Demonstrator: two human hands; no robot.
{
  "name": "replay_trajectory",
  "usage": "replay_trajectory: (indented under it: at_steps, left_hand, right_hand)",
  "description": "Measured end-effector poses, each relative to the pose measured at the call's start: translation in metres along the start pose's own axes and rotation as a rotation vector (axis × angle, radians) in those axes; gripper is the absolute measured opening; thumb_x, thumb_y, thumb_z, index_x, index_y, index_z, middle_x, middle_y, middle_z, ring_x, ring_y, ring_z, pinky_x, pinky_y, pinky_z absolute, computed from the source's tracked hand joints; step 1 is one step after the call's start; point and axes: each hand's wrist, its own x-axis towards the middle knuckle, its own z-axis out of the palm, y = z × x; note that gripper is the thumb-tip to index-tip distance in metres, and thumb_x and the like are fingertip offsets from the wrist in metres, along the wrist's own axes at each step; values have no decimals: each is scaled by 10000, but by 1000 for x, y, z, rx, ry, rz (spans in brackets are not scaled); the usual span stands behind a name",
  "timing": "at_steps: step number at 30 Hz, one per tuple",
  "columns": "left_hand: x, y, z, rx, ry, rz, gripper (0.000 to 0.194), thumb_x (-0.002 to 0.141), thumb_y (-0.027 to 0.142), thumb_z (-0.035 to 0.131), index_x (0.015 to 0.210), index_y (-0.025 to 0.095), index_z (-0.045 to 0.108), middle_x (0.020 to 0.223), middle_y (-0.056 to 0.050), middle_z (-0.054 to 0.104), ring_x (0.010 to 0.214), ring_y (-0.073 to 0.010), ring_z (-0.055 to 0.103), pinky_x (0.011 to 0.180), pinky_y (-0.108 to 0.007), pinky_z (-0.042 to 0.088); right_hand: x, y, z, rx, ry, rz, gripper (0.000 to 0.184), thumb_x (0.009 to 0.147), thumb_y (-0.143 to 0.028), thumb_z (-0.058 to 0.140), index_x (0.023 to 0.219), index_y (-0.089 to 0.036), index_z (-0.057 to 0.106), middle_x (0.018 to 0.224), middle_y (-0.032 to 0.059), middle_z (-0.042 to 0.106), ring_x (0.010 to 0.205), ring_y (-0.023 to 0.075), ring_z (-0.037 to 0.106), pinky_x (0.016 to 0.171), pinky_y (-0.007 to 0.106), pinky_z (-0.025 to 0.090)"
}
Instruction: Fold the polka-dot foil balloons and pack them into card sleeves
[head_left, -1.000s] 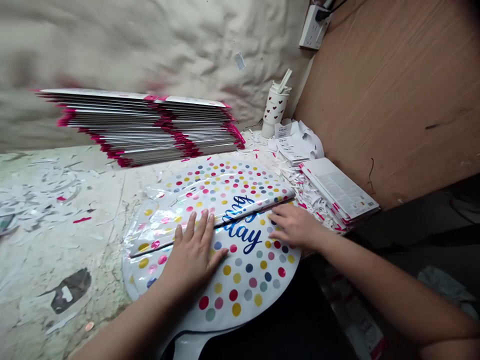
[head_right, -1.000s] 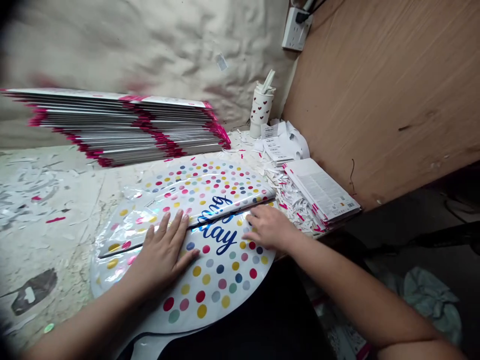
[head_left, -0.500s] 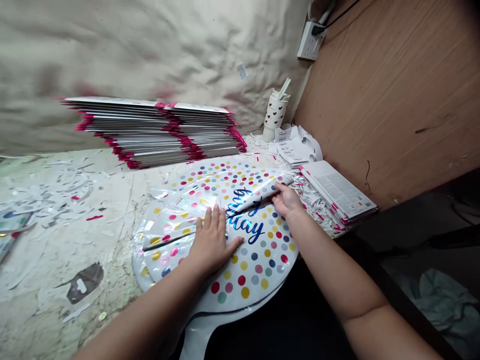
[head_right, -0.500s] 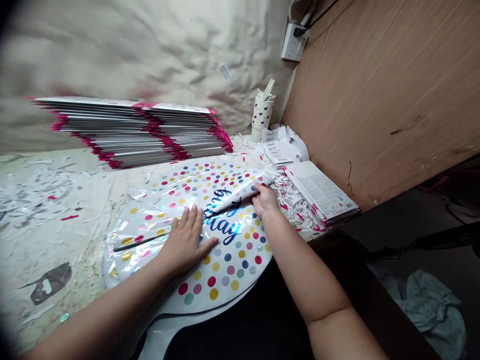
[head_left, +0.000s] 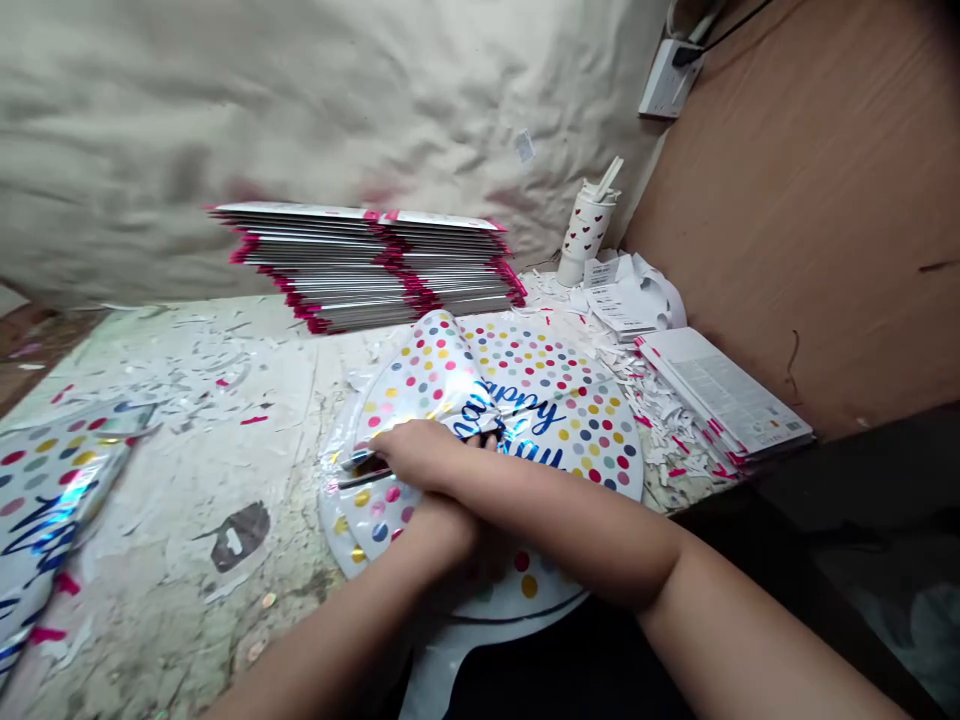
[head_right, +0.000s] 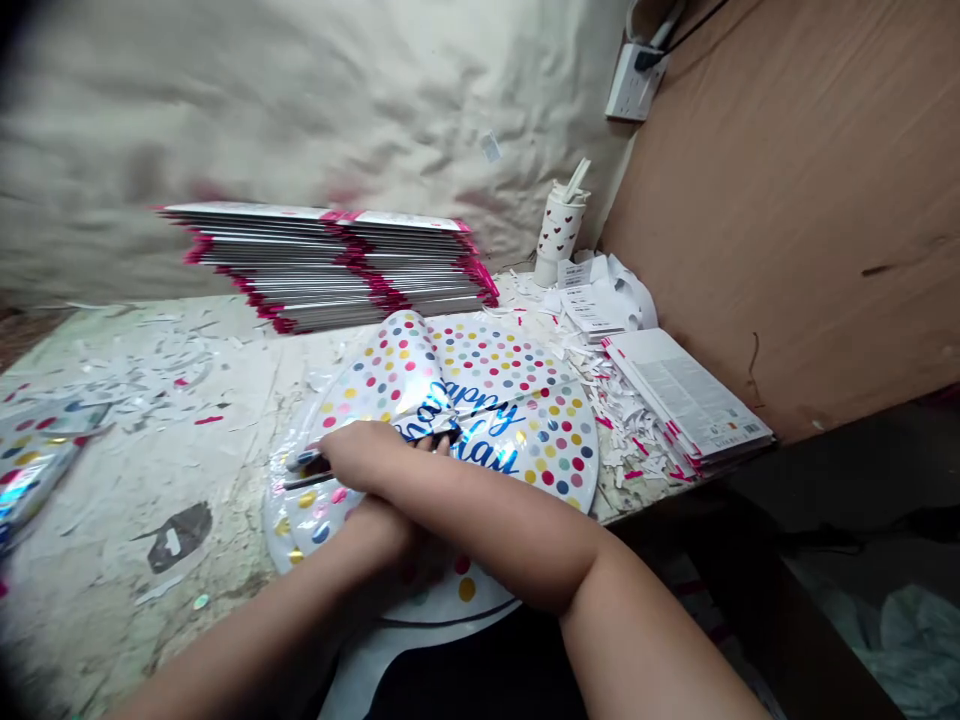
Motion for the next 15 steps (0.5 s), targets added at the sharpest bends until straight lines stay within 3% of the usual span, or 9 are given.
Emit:
replay_trajectory:
  at_steps: [3, 7, 10, 13, 15]
  left_hand:
    - [-41, -19, -25, 0, 0, 73, 238, 871, 282, 427, 872, 223, 657, 861, -46, 670, 771, -169, 619, 704, -274, 501]
    - [-76, -76, -50, 273, 221, -115, 250, 853, 231, 457, 1031, 156, 617, 1189, -167, 566, 1072, -312, 526, 892, -489, 421]
    - [-74, -104, -60, 531, 296, -109, 128, 810, 205, 529, 860, 188, 646, 1206, -126, 568, 1128, -342, 480, 938, -533, 370]
    - [-65, -98, -62, 562, 466, -89, 119, 809, 196, 547, 883, 202, 641, 1145, -101, 604, 1099, -304, 503, 934, -490, 394]
    - [-63, -84, -56, 456, 443, -5, 155, 832, 234, 530, 944, 199, 631, 1114, -94, 618, 1074, -263, 529, 919, -427, 430]
  right_hand:
    - [-3, 15, 4, 8, -79, -111, 315, 839, -305, 564, 1101, -132, 546, 1110, 92, 566, 972, 202, 563, 825, 364, 485]
    - [-8, 24, 5, -1, -30, -208, 247, 744, -259, 581, 956, -135, 603, 1026, 75, 597, 983, 193, 550, 843, 269, 458]
    - [-6, 16, 20, -14, 76, -172, 299, 734, -341, 587, 941, -127, 607, 1011, 95, 603, 951, 217, 561, 821, 297, 464]
    - [2, 12, 35, -12, 212, -99, 170, 786, -238, 531, 858, -121, 630, 929, 97, 640, 864, 213, 596, 762, 307, 477]
    - [6, 20, 29, 20, 301, -81, 161, 813, -180, 494, 790, -143, 650, 837, 56, 672, 778, 181, 621, 694, 269, 486]
